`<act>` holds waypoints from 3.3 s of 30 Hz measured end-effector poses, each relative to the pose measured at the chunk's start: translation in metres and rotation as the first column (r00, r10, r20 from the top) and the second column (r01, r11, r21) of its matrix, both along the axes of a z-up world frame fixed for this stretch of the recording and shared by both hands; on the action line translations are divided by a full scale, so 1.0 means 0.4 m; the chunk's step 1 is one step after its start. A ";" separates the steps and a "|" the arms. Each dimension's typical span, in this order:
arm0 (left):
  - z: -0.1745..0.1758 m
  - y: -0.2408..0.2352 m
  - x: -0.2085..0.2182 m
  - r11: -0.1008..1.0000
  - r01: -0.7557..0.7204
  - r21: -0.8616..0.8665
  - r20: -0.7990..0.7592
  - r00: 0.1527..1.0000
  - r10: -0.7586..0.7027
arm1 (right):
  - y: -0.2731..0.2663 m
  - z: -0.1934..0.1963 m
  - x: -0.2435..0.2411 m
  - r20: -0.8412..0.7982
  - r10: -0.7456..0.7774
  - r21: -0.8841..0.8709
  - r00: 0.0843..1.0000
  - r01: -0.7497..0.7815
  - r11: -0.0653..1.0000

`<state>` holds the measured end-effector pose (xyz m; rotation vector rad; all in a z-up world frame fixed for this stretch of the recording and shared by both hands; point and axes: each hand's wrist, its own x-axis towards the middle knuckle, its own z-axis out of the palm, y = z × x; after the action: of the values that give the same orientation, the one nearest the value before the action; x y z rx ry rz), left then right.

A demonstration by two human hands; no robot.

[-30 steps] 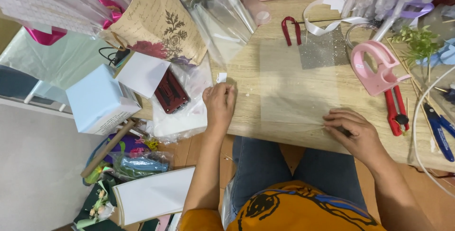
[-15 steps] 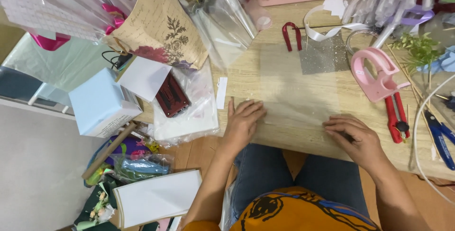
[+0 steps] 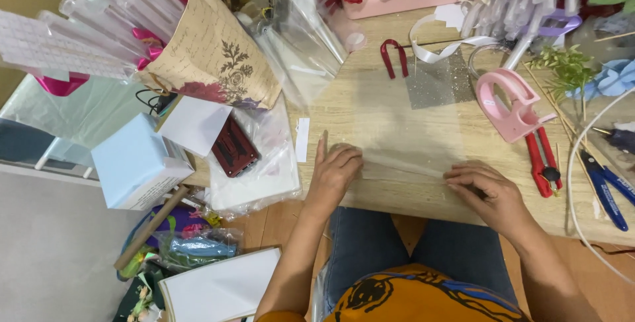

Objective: Assembling plastic floral sleeves by rolling plastic sheets around a tube and securing them with ribbon.

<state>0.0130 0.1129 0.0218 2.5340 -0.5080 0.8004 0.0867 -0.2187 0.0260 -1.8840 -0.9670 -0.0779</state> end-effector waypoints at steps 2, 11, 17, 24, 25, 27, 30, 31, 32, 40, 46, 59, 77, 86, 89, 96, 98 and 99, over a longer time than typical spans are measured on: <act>0.040 -0.008 -0.002 1.000 0.005 0.008 0.015 1.000 -0.006 | 0.001 0.004 0.000 -0.012 -0.009 0.002 1.000 0.009 1.000; 0.056 -0.006 0.009 1.000 0.026 -0.011 0.040 0.999 -0.025 | -0.003 -0.009 0.007 -0.027 -0.017 -0.022 1.000 0.016 1.000; 0.051 -0.003 0.014 0.999 0.036 0.010 0.033 0.999 -0.036 | -0.002 -0.008 0.006 -0.003 -0.014 -0.028 1.000 0.013 1.000; 0.030 0.001 0.011 1.000 0.014 0.025 0.009 1.000 -0.014 | 0.001 0.002 0.004 0.015 -0.006 -0.032 1.000 0.007 0.999; 0.028 0.002 0.012 1.000 0.012 0.025 0.009 1.000 -0.012 | 0.001 0.000 0.005 0.014 -0.005 -0.031 1.000 0.005 1.000; 0.024 0.001 0.013 1.000 0.011 0.020 0.020 1.000 -0.012 | 0.000 -0.005 0.006 0.030 0.002 -0.016 1.000 -0.002 1.000; 0.023 0.003 0.012 1.000 0.019 0.017 -0.001 1.000 -0.019 | 0.004 0.011 0.002 0.032 -0.007 -0.040 0.999 0.008 0.999; 0.020 0.003 0.009 1.000 0.019 0.017 0.000 1.000 -0.019 | 0.004 0.008 0.003 0.033 -0.007 -0.039 0.999 0.008 0.999; 0.017 0.004 0.006 1.000 0.018 0.012 -0.028 0.999 -0.017 | 0.005 0.004 0.004 0.039 -0.004 -0.035 0.999 0.005 0.999; 0.037 -0.064 -0.091 0.987 0.096 -0.132 -0.134 0.984 -0.114 | -0.006 -0.010 0.007 0.098 0.039 -0.103 0.994 -0.029 0.994; -0.041 -0.072 -0.114 0.994 0.013 -0.109 -0.040 0.999 -0.017 | -0.008 -0.002 0.007 0.145 0.085 -0.171 0.986 -0.060 0.983; -0.085 -0.058 -0.119 0.982 -0.008 -0.190 -0.038 0.999 0.001 | -0.012 0.002 0.019 0.169 0.080 -0.211 0.982 -0.043 0.977; -0.102 -0.033 -0.114 0.954 -0.022 -0.300 -0.176 0.984 -0.032 | -0.033 -0.008 0.047 0.065 0.121 -0.139 0.991 -0.111 0.984; -0.091 -0.011 -0.108 0.991 0.041 -0.128 -0.058 0.997 -0.048 | -0.040 -0.049 0.047 0.124 0.052 -0.086 0.991 -0.041 0.995; -0.080 -0.013 -0.118 0.998 0.031 -0.050 -0.077 0.996 -0.035 | -0.039 -0.052 0.051 0.128 0.039 -0.083 0.991 -0.029 0.996; -0.103 -0.029 -0.109 0.997 -0.067 -0.050 0.056 0.996 0.069 | -0.040 -0.064 0.042 0.242 -0.052 -0.112 0.969 0.081 0.990; -0.109 -0.028 -0.107 0.996 -0.070 -0.049 0.088 0.993 0.074 | -0.037 -0.057 0.036 0.233 -0.060 -0.117 0.971 0.089 0.989; -0.113 -0.028 -0.107 0.996 -0.073 -0.045 0.120 0.990 0.078 | -0.035 -0.054 0.032 0.223 -0.070 -0.120 0.972 0.098 0.988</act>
<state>-0.0299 0.1018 -0.0234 2.4909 -0.4324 0.9877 0.0995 -0.2328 0.0045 -2.0683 -1.0606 -0.2836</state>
